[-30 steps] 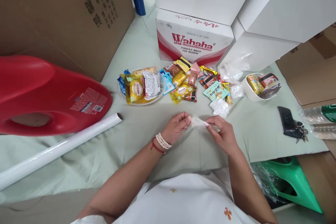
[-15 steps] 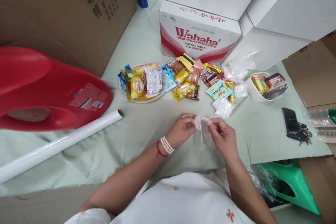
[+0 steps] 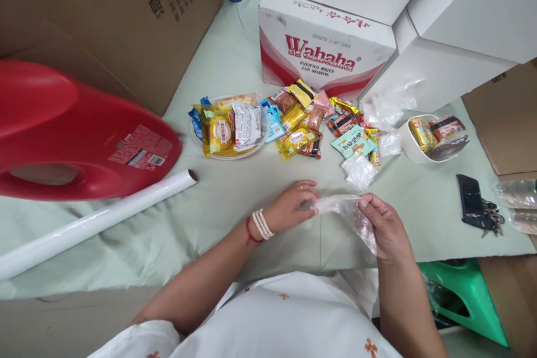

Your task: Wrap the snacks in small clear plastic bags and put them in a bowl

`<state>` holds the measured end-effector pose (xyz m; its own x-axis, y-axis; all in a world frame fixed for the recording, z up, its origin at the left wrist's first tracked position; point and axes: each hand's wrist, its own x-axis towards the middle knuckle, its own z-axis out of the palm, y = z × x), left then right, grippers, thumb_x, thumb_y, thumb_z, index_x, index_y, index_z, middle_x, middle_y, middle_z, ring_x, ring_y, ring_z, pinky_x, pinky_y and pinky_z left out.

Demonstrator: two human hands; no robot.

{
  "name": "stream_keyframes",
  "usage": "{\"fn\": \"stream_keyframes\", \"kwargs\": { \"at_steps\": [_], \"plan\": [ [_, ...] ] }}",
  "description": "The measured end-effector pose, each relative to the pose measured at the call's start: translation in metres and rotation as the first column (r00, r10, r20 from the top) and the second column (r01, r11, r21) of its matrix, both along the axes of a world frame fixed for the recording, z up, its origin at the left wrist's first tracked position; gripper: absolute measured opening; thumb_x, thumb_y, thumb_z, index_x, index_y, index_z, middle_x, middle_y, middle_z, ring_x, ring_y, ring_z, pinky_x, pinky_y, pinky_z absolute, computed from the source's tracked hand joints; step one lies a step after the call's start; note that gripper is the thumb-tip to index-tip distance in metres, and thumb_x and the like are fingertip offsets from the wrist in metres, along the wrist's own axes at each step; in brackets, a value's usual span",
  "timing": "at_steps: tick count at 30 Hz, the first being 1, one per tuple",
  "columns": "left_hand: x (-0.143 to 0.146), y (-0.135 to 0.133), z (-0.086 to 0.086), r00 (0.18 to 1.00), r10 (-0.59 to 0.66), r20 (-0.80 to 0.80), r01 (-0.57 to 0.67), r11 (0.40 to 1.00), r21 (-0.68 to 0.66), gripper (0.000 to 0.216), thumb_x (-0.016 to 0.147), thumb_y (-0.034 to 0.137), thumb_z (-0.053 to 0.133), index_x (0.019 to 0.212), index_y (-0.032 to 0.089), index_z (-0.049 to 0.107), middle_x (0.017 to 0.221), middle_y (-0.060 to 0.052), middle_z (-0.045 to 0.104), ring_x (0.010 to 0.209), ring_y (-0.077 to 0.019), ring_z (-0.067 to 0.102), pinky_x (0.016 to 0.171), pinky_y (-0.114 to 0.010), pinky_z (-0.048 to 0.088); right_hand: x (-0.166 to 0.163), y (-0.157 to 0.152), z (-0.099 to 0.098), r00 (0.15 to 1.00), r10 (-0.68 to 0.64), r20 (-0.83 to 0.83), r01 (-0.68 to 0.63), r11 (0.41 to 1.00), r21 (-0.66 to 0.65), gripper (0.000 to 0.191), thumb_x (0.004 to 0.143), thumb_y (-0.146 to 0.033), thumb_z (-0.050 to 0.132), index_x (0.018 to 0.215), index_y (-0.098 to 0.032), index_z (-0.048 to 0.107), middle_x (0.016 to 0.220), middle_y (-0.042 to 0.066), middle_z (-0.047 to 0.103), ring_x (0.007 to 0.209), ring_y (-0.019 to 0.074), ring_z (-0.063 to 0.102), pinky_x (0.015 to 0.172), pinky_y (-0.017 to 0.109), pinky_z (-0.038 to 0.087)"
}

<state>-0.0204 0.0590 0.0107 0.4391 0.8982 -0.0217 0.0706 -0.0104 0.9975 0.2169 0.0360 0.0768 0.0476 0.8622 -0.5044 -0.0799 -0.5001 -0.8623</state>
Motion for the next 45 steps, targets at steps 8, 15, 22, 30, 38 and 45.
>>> {"fn": "stream_keyframes", "kwargs": {
  "at_steps": [8, 15, 22, 30, 38, 45],
  "plan": [
    [-0.043, 0.027, 0.011, 0.773, 0.626, 0.105, -0.617, 0.78, -0.108, 0.03, 0.068, 0.033, 0.084, 0.087, 0.02, 0.065, 0.076, 0.003, 0.059, 0.07, -0.012, 0.053, 0.068, -0.023, 0.043, 0.037, -0.021, -0.016, 0.94, 0.113, 0.324, -0.167, 0.975, 0.145, 0.037, 0.078, -0.055, 0.08, 0.087, -0.021, 0.067, 0.072, 0.0, 0.059, 0.063, 0.0151, 0.052, 0.058, 0.026, 0.044],
    [0.012, -0.017, 0.018, 0.998, 0.053, 0.021, -0.048, 0.978, -0.203, 0.042, 0.086, 0.053, 0.067, 0.067, 0.017, 0.059, 0.056, 0.006, 0.043, 0.055, -0.0086, 0.036, 0.054, -0.023, 0.029, 0.009, -0.047, -0.041, 0.726, 0.117, 0.677, -0.351, 0.91, 0.219, 0.027, 0.094, -0.048, 0.063, 0.099, -0.021, 0.066, 0.085, 0.003, 0.066, 0.072, 0.0179, 0.059, 0.066, 0.029, 0.048],
    [0.029, -0.024, 0.012, 0.979, 0.17, 0.11, -0.119, 0.924, -0.364, 0.041, 0.077, 0.055, 0.074, 0.08, 0.015, 0.067, 0.072, 0.0, 0.062, 0.063, -0.0105, 0.049, 0.061, -0.024, 0.04, -0.025, -0.059, -0.038, 0.547, 0.112, 0.83, -0.617, 0.724, 0.309, 0.014, 0.102, -0.028, 0.05, 0.101, -0.023, 0.063, 0.088, 0.003, 0.064, 0.077, 0.0184, 0.063, 0.069, 0.03, 0.049],
    [0.022, -0.02, 0.014, 0.969, 0.167, 0.183, -0.091, 0.927, -0.364, 0.034, 0.082, 0.048, 0.067, 0.07, 0.016, 0.064, 0.063, 0.002, 0.058, 0.056, -0.0088, 0.042, 0.056, -0.024, 0.034, -0.026, -0.04, -0.02, 0.71, 0.237, 0.663, -0.564, 0.755, 0.335, 0.019, 0.101, -0.04, 0.057, 0.102, -0.024, 0.066, 0.096, 0.006, 0.065, 0.088, 0.0196, 0.064, 0.074, 0.03, 0.053],
    [0.023, -0.022, 0.014, 0.971, 0.161, 0.177, -0.108, 0.955, -0.276, 0.028, 0.082, 0.042, 0.066, 0.073, 0.016, 0.062, 0.06, 0.005, 0.05, 0.056, -0.0085, 0.039, 0.055, -0.023, 0.031, -0.029, -0.022, -0.029, 0.927, 0.132, 0.352, -0.233, 0.937, 0.26, 0.029, 0.092, -0.049, 0.068, 0.086, -0.021, 0.067, 0.076, 0.0, 0.059, 0.068, 0.0146, 0.053, 0.063, 0.026, 0.045],
    [0.02, -0.014, -0.001, 0.909, 0.417, -0.003, -0.39, 0.848, -0.359, 0.013, 0.078, 0.033, 0.06, 0.078, 0.02, 0.056, 0.068, 0.003, 0.05, 0.059, -0.0117, 0.044, 0.06, -0.026, 0.037, -0.012, -0.025, -0.041, 0.988, -0.004, 0.154, -0.02, 0.988, 0.15, 0.038, 0.082, -0.056, 0.076, 0.081, -0.021, 0.062, 0.068, -0.002, 0.054, 0.06, 0.0133, 0.048, 0.054, 0.024, 0.042]
  ]
}}
